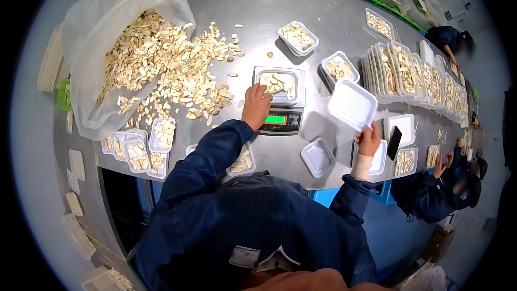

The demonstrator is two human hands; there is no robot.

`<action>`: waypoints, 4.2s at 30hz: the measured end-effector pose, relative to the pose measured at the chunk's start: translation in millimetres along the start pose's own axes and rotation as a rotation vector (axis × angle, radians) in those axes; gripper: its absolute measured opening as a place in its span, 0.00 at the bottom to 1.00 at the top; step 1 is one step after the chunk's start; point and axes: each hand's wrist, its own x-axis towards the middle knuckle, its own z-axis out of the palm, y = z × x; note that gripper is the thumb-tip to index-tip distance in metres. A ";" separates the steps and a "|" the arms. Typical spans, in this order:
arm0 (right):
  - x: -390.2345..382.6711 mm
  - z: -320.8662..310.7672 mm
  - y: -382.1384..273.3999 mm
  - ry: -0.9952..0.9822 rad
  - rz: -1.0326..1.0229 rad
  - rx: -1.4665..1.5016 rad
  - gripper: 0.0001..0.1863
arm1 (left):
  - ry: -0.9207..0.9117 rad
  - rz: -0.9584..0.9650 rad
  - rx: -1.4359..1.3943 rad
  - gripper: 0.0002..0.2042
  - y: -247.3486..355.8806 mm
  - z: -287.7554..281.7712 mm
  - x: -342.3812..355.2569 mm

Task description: The person portions sliced food items from a large pile into small plastic containers using a digital scale. They repeatedly place containers on the scale, add or remove pieces to reach a target weight, then move the filled containers aside and repeat the process.

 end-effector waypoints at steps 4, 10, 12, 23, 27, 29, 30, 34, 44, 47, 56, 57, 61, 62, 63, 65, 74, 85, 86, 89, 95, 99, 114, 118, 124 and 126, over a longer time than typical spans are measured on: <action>2.5 55.9 19.0 -0.193 0.100 -0.024 0.17 | 0.034 -0.070 -0.095 0.10 0.9 0.4 -9.8; 16.4 144.7 52.0 -0.471 0.151 -0.015 0.17 | 0.172 -0.248 -0.264 0.11 -9.7 -8.0 -33.1; 21.9 151.8 69.5 -0.496 0.197 -0.024 0.17 | 0.157 -0.246 -0.246 0.11 -17.3 -23.1 -39.7; 27.0 147.7 6.2 -0.571 -0.213 -0.421 0.18 | 0.376 -1.006 0.125 0.20 -223.7 -72.5 -115.3; 27.2 223.1 -41.8 -0.810 -0.221 -0.402 0.16 | 0.214 -1.360 -0.029 0.31 -295.3 -88.5 -90.1; 30.7 267.6 -50.0 -0.910 -0.261 -0.417 0.16 | 0.158 -1.319 0.005 0.31 -296.7 -98.4 -58.5; 35.5 292.7 -43.2 -0.976 -0.290 -0.424 0.16 | 0.161 -1.262 0.007 0.30 -300.7 -100.1 -50.9; 58.0 385.9 14.3 -1.152 -0.438 -0.582 0.19 | 0.018 -0.802 0.024 0.30 -300.5 -89.3 -29.2; 84.7 497.0 97.1 -1.066 -0.567 -1.265 0.47 | -0.087 -0.935 -0.095 0.36 -261.1 -121.1 -96.5; 56.0 509.5 109.3 -1.234 -0.566 -1.161 0.51 | -0.078 -0.825 -0.231 0.43 -268.4 -103.5 -96.7; -47.4 512.9 79.4 -1.396 -0.495 -0.644 0.36 | 0.520 -1.054 -2.089 0.23 -251.8 -52.3 -44.7; -52.8 507.5 73.8 -1.431 -0.544 -0.573 0.35 | 0.611 -1.199 -2.111 0.20 -243.0 -62.6 -36.0; -65.5 497.3 61.6 -1.378 -0.753 -0.446 0.29 | 0.748 -1.064 -2.176 0.20 -251.8 -50.3 -60.7; -60.9 494.7 63.6 -1.336 -0.761 -0.421 0.28 | 0.793 -0.993 -2.206 0.20 -239.3 -63.6 -55.0; -51.3 488.8 62.9 -1.253 -0.713 -0.546 0.28 | 0.783 -0.941 -2.264 0.19 -241.3 -63.1 -60.7; -39.2 479.9 56.2 -1.234 -0.512 -1.065 0.31 | 0.825 -0.990 -2.081 0.18 -235.3 -71.4 -61.3; -52.8 491.2 125.7 -1.360 -0.188 -0.900 0.34 | 0.853 -1.208 -2.027 0.17 -224.2 -42.0 -48.6; -44.4 483.2 -24.1 -1.481 -0.238 -0.390 0.30 | 1.033 -0.902 -1.950 0.16 -170.8 -125.0 15.8; -42.8 482.0 -29.7 -1.486 -0.260 -0.397 0.30 | 1.027 -0.872 -1.981 0.16 -168.5 -125.4 15.8; -51.0 471.2 -43.9 -1.483 -0.259 -0.459 0.32 | 1.034 -0.844 -2.016 0.16 -161.2 -126.0 12.5; -56.7 445.3 -48.7 -1.427 -0.203 -0.545 0.32 | 0.980 -0.885 -2.048 0.13 -146.8 -119.1 11.0; -47.1 411.6 -66.3 -1.333 -0.218 -0.548 0.29 | 0.938 -0.944 -1.983 0.13 -115.7 -108.5 28.9; 54.6 196.3 -12.1 -0.958 0.095 -0.331 0.23 | 0.275 -0.895 -1.592 0.11 19.9 28.2 76.0; 51.1 189.5 5.2 -0.999 0.066 -0.278 0.21 | 0.192 -0.863 -1.436 0.12 13.8 25.2 68.1; 42.0 173.2 6.2 -0.901 -0.284 -0.529 0.17 | 0.222 -0.641 -1.010 0.10 -1.2 13.4 59.0; 38.9 170.4 2.6 -0.858 -0.211 -0.433 0.17 | 0.198 -0.648 -1.074 0.11 -3.6 12.7 61.0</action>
